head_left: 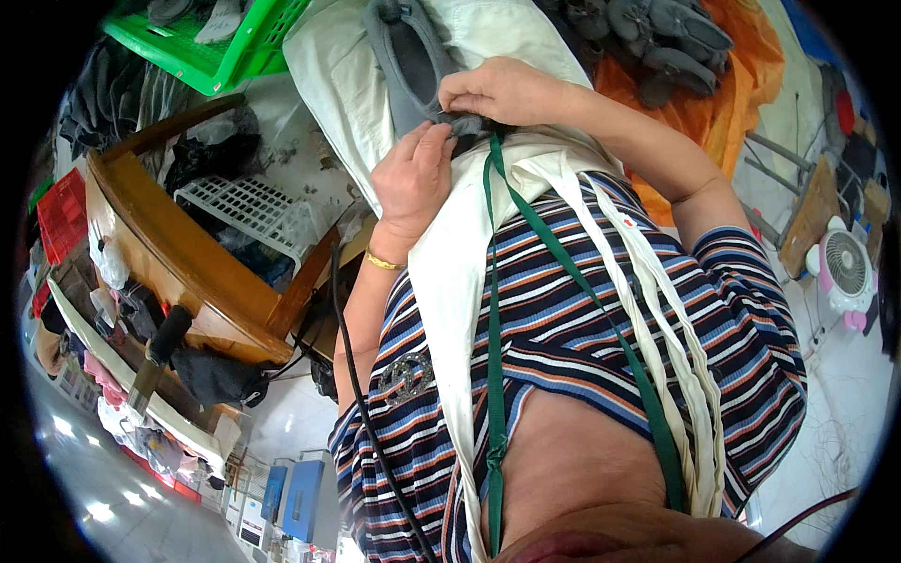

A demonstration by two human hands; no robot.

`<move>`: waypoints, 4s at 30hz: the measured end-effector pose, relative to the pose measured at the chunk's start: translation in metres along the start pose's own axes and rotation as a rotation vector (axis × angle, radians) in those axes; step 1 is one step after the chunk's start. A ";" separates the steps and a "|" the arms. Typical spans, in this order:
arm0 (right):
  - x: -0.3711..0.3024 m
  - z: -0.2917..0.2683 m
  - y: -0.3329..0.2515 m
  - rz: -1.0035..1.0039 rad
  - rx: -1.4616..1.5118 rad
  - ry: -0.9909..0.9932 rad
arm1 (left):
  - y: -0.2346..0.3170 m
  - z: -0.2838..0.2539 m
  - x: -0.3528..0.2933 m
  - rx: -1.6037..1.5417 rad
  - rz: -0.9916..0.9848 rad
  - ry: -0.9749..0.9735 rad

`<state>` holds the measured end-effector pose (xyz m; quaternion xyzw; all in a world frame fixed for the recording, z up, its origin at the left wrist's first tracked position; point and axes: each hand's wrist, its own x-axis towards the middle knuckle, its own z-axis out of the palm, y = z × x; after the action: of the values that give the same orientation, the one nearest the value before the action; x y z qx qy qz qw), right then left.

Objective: The person sits on the floor and sews grey slipper uppers using a needle and thread. They pick up individual slippers from a green basket, stitch the edges, and place the finished items into a white sack on their lap.

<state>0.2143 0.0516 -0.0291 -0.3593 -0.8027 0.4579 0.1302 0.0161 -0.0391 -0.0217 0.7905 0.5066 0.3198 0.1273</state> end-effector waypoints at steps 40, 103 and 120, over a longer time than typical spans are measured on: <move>0.020 -0.110 -0.030 -0.245 1.510 0.589 | 0.005 -0.017 0.018 -0.149 -0.238 -0.166; -0.011 0.029 -0.026 0.077 0.139 0.144 | 0.002 0.000 -0.012 -0.255 -0.338 0.054; 0.007 0.023 -0.027 -0.169 -0.078 0.235 | -0.002 -0.003 -0.003 -0.213 -0.097 0.073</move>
<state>0.1845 0.0333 -0.0202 -0.3465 -0.8264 0.3685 0.2471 0.0121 -0.0416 -0.0216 0.7349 0.5117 0.3938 0.2073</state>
